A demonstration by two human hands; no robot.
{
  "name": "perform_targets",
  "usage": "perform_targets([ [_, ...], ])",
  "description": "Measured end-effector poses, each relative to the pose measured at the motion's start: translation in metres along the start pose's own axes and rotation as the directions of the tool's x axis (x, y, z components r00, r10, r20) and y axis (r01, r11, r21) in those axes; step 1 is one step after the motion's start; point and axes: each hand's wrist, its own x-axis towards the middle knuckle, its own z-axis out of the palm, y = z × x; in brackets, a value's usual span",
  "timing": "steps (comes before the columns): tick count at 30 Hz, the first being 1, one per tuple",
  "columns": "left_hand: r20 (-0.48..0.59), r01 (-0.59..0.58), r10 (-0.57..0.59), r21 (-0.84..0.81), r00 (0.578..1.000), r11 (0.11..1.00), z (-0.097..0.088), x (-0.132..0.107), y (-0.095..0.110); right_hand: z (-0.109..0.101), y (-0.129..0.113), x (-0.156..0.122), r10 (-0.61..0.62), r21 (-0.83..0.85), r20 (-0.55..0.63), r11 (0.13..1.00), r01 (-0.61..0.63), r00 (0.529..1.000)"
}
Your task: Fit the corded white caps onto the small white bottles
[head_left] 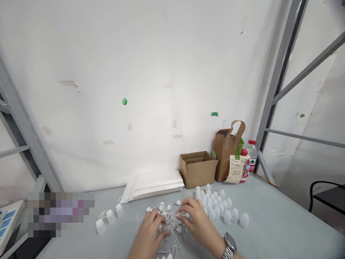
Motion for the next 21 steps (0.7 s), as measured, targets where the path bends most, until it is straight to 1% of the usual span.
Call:
perform_targets([
  [5,-0.069,0.026,-0.025,0.019,0.997,0.999,0.0,0.001,-0.004,0.012,-0.002,-0.004,-0.01,0.137,0.048,0.991,0.003,0.999],
  [9,-0.071,0.052,-0.051,0.01,0.996,0.999,-0.003,0.001,-0.008,0.022,-0.002,-0.005,-0.026,0.187,0.084,0.982,0.01,0.996],
  [11,-0.061,0.04,-0.039,0.018,0.997,0.999,-0.003,0.0,-0.009,0.023,-0.001,-0.005,-0.028,0.189,0.062,0.982,0.016,0.998],
  [14,-0.063,0.033,-0.031,0.035,0.998,0.999,-0.003,0.0,-0.01,0.016,0.002,-0.004,-0.015,0.206,0.001,0.979,0.015,1.0],
  [17,-0.111,0.055,-0.055,-0.002,0.992,0.999,-0.004,0.0,-0.009,0.0,0.003,-0.003,0.01,0.261,-0.019,0.965,-0.004,1.0],
  [19,-0.161,0.066,-0.076,-0.066,0.984,0.996,-0.007,0.001,-0.008,-0.009,0.002,-0.003,0.007,0.287,-0.002,0.958,-0.006,1.0],
  [21,-0.204,0.098,-0.139,-0.197,0.969,0.976,-0.009,0.003,-0.007,-0.013,-0.001,-0.005,-0.004,0.291,0.051,0.957,-0.011,0.999],
])
